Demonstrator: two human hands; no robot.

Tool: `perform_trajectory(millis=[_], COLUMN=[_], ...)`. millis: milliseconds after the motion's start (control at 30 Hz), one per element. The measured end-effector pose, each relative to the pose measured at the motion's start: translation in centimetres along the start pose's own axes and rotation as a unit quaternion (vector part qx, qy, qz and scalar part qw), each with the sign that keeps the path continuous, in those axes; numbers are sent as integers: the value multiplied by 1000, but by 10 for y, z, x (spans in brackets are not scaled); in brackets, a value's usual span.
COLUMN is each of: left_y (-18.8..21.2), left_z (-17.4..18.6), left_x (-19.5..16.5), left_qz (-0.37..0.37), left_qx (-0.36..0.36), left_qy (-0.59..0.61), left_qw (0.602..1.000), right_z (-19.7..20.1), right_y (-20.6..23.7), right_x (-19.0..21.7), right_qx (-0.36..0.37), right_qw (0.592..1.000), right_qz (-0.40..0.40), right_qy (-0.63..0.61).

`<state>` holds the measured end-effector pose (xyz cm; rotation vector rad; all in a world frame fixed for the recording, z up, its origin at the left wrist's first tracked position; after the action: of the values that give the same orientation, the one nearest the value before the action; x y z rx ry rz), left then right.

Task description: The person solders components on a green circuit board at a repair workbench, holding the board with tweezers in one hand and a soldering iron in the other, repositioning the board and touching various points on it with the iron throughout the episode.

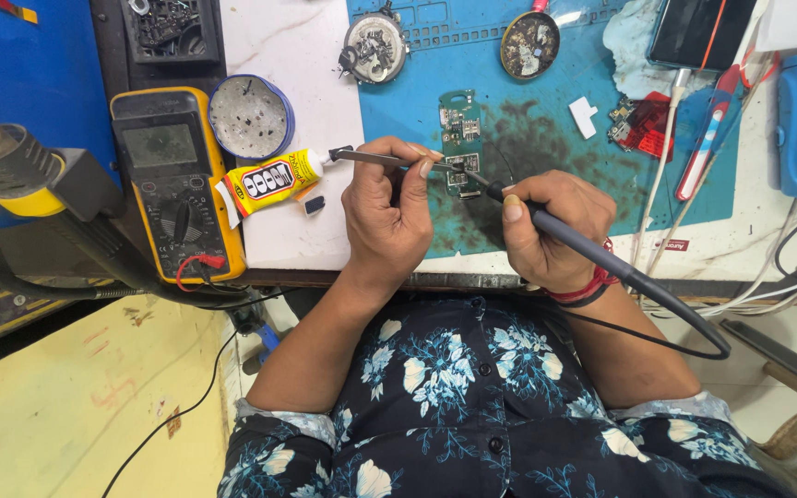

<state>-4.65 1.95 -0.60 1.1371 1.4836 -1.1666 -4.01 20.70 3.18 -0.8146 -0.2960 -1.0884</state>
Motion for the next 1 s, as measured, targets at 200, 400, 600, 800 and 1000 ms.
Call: perform_trajectory(millis=[200,400,600,800,1000], left_y=[0,1,1,1,1], left_z=[0,0,-1,-1,-1], left_x=[1,1,1,-1,0], left_qz=[1,3,5,-2,1], left_qx=[-1,-1,-1,4,2], left_qy=[6,4,15,16,14], left_qw=[1000,1000,1000,1000,1000], right_z=[0,1,1,1,2], right_y=[0,1,1,1,1], right_x=[-1,-1,-1,-1,-2], right_qx=[0,-3,-2,-6,-4], right_qw=[1000,1000,1000,1000,1000], right_qz=[-4,-7,-6,-7,-15], right_qy=[3,3,2,-1,6])
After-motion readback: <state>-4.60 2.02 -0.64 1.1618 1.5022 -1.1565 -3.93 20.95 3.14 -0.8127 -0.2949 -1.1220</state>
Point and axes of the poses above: each hand's wrist, its own y-axis away from the middle knuckle, its own z-axis out of the back of the hand, x = y × z, the point moved 7 cm from there along -y, towards the middle knuckle, and after that the axes turned 13 degrees about y, right-handed, at the moved point
